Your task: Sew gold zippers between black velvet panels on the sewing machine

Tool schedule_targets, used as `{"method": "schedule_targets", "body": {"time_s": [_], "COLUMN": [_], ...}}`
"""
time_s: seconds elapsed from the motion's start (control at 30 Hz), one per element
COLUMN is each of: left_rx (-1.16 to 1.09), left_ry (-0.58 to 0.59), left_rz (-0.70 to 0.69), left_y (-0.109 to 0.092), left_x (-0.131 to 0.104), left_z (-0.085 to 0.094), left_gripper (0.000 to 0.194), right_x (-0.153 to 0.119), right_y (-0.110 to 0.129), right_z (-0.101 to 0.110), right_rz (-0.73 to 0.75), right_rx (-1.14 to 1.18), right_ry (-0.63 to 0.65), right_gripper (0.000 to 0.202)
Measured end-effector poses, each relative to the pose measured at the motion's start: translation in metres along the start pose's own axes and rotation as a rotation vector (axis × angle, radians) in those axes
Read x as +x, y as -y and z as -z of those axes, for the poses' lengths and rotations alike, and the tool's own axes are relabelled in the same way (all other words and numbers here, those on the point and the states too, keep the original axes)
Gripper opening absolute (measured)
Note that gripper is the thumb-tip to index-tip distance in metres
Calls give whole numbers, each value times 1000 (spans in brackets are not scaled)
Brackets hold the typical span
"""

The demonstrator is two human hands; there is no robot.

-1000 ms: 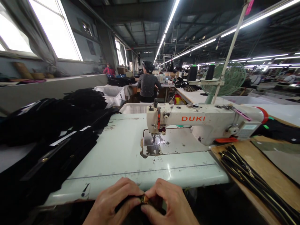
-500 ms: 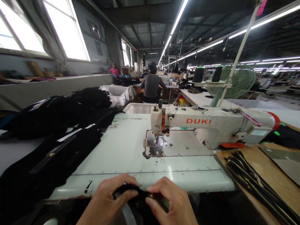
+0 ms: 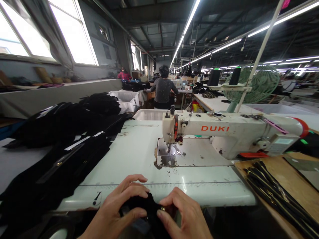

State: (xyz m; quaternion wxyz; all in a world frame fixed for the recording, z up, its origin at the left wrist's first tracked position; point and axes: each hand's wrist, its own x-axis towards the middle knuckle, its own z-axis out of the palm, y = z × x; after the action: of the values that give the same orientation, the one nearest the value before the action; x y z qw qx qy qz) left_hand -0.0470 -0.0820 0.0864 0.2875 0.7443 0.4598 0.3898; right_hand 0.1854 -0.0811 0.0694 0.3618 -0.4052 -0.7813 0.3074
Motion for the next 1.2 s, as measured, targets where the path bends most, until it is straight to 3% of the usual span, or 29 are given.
{"method": "schedule_targets", "body": {"time_s": [0.1,0.27,0.5,0.83,1.03,1.2], "left_rx": [4,49,52,-31,-92,-248], "left_ry": [29,258,340,131,164,124], "left_rz": [8,14,85,288,309,349], "left_y": [-2,-7,-15,-22,-17,-11], "left_x": [2,11,27,25,27,26], "left_z": [0,5,11,3,4,5], "left_gripper": [17,21,11,29,32,32], "right_x": [2,4,3,5,6,5], "right_y": [0,2,-1,2,5,2], "right_z": [-1,-1,-5,-4,-2,-4], "right_rz": [-35,-41,71,41,-6,110], "right_rx": [7,-49,-150,-54,-6,-44], "right_ry": [29,67,-13,-30,-7,-29], "right_gripper": [3,7,14,13,13,12]}}
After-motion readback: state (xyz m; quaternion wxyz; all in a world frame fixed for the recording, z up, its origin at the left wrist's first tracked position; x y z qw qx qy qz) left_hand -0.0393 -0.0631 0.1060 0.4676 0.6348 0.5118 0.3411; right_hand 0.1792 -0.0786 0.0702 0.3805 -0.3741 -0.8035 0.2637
